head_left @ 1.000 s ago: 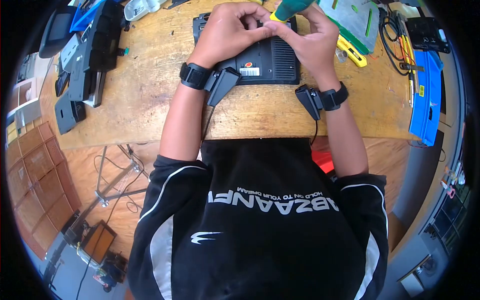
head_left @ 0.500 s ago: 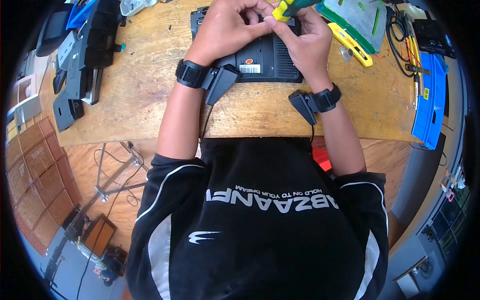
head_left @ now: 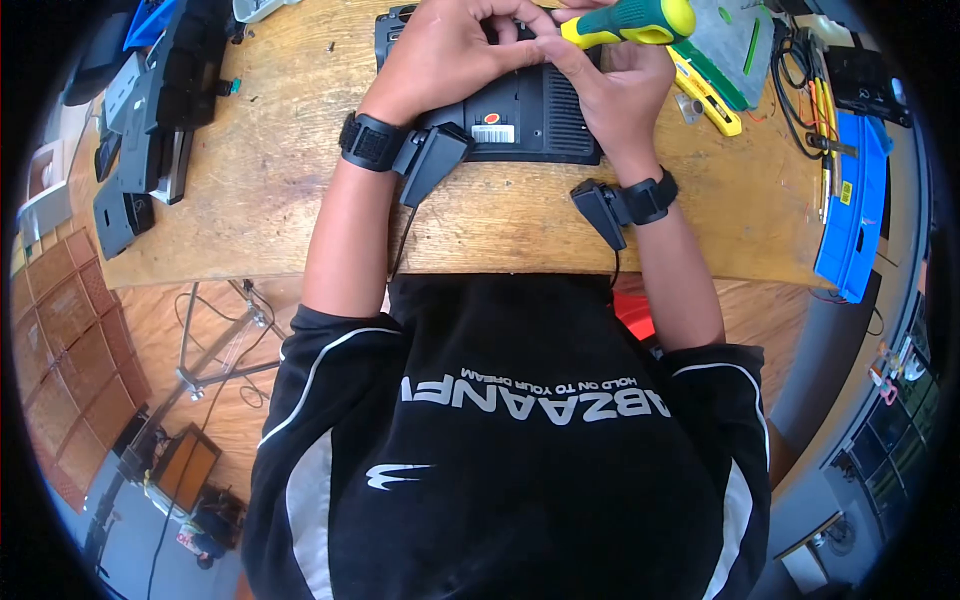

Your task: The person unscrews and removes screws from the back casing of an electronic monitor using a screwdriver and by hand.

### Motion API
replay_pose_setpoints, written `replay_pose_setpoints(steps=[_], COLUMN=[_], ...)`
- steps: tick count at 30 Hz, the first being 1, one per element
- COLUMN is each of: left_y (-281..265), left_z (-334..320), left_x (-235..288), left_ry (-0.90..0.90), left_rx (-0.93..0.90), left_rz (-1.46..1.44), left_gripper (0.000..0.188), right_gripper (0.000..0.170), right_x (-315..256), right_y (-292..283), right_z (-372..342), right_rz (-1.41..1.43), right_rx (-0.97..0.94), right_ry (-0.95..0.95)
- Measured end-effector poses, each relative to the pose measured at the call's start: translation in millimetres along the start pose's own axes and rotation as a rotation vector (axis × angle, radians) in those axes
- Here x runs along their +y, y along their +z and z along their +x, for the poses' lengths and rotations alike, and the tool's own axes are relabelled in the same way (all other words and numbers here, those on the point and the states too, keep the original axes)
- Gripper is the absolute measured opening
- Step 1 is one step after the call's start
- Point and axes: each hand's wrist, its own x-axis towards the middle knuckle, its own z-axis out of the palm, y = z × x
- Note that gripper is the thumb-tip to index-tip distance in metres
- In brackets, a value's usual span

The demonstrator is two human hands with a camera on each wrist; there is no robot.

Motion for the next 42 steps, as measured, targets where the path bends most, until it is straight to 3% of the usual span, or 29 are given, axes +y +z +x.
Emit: replay_pose_setpoints(steps=[1,2,4,7,13,16,18,21,26,29,32,38,42], left_y=[0,-1,0,-1,-2,-3,2,4,6,2,4,5,2], left_z=[0,0,0,-1,1,0,0,-2,1,-1,-1,2,0], left_x=[4,6,5,8,3,0,-14,-13,-20,-13,-15,-18,-11], left_ry=[0.0,-0.001,0.008,0.008,0.079,-0.042,0.107,0.125,0.281,0.159,0.169,0.271,0.164], left_rx=[0.002,0.005,0.023,0.031,0.034,-0.013,0.043,0.059,0.107,0.066,0.094,0.084,0.067], left_rz=[-0.003,-0.004,0.003,-0.013,-0.123,-0.018,0.1,0.092,-0.038,0.001,-0.001,-0.041,-0.019], left_gripper=[0.015,0.015,0.015,0.017,0.018,0.02,0.017,0.02,0.024,0.022,0.021,0.023,0.017], right_gripper=[0.035,0.035,0.032,0.025,0.031,0.034,0.035,0.035,0.033,0.033,0.034,0.027,0.03], right_x=[4,5,-4,3,2,4,5,5,1,-3,-5,-15,-19], right_y=[2,2,1,-6,-3,-4,-5,-6,-6,-5,-7,-11,-9], right_z=[2,2,1,3,5,6,4,7,6,9,14,22,23], right_rz=[0.057,0.061,0.226,0.166,0.161,0.097,0.101,-0.059,0.058,-0.017,-0.137,-0.108,-0.18], right_rx=[0.067,0.057,0.057,-0.048,-0.084,-0.071,-0.048,-0.018,-0.014,-0.038,-0.034,-0.118,-0.109], right_ry=[-0.159,-0.163,0.101,0.055,0.01,-0.043,-0.049,-0.056,0.05,-0.009,-0.04,-0.05,-0.055])
